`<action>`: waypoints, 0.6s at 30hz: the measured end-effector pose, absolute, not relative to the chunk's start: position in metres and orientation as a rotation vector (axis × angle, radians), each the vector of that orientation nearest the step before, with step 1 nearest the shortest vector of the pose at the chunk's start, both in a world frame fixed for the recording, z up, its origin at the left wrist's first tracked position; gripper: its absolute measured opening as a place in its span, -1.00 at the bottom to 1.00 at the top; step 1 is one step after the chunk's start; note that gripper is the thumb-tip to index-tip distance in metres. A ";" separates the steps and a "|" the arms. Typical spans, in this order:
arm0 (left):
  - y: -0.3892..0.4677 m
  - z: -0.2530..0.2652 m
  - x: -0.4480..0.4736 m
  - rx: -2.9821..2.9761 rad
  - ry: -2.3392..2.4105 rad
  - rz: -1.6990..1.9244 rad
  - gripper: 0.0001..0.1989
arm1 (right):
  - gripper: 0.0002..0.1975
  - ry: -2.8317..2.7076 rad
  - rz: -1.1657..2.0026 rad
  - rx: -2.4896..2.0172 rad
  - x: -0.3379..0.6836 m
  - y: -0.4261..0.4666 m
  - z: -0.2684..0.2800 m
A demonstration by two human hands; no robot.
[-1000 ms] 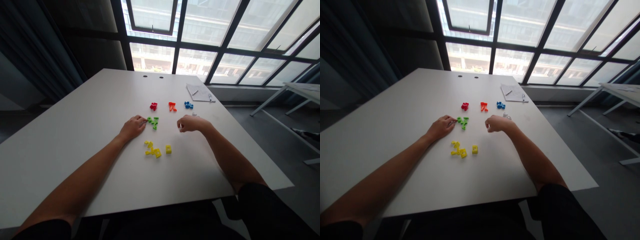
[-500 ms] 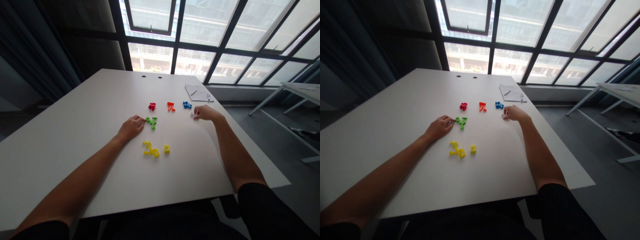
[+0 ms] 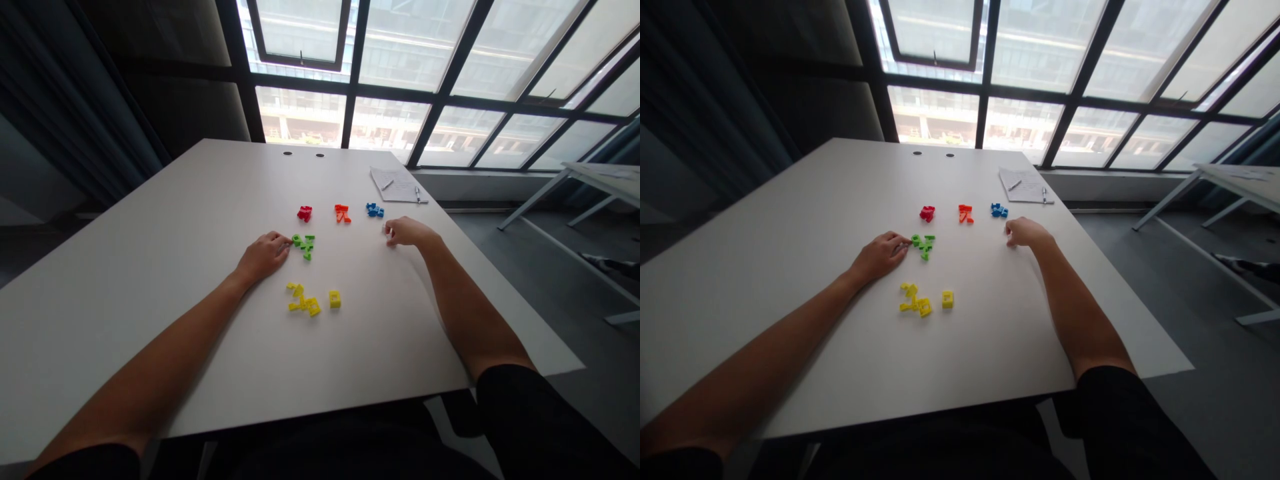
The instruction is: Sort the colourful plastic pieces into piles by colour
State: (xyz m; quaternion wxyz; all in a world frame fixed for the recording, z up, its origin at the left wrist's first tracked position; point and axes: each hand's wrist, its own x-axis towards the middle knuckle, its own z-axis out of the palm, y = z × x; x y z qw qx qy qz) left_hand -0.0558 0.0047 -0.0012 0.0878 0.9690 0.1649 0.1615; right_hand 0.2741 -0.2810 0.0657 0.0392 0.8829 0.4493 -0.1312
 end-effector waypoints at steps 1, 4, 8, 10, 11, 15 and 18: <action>0.005 -0.001 -0.056 2.883 0.489 0.486 -0.65 | -0.66 1.381 -0.376 2.709 0.268 -0.281 0.073; 0.004 -0.001 -0.055 2.883 0.487 0.484 -0.65 | -0.63 1.539 -0.299 2.721 0.238 -0.279 0.098; 0.003 0.000 -0.055 2.890 0.499 0.457 -0.64 | -0.60 1.994 -0.435 2.512 0.176 -0.272 0.122; 0.003 0.001 -0.055 2.890 0.501 0.452 -0.64 | -0.53 2.104 -0.602 2.341 0.142 -0.267 0.122; 0.003 0.001 -0.055 2.890 0.501 0.452 -0.64 | -0.48 2.123 -0.674 2.265 0.126 -0.264 0.118; 0.003 0.002 -0.056 2.890 0.495 0.452 -0.65 | -0.42 2.131 -0.671 2.028 0.083 -0.253 0.096; 0.003 0.002 -0.056 2.890 0.490 0.460 -0.65 | -0.58 2.133 -0.621 1.969 0.077 -0.247 0.085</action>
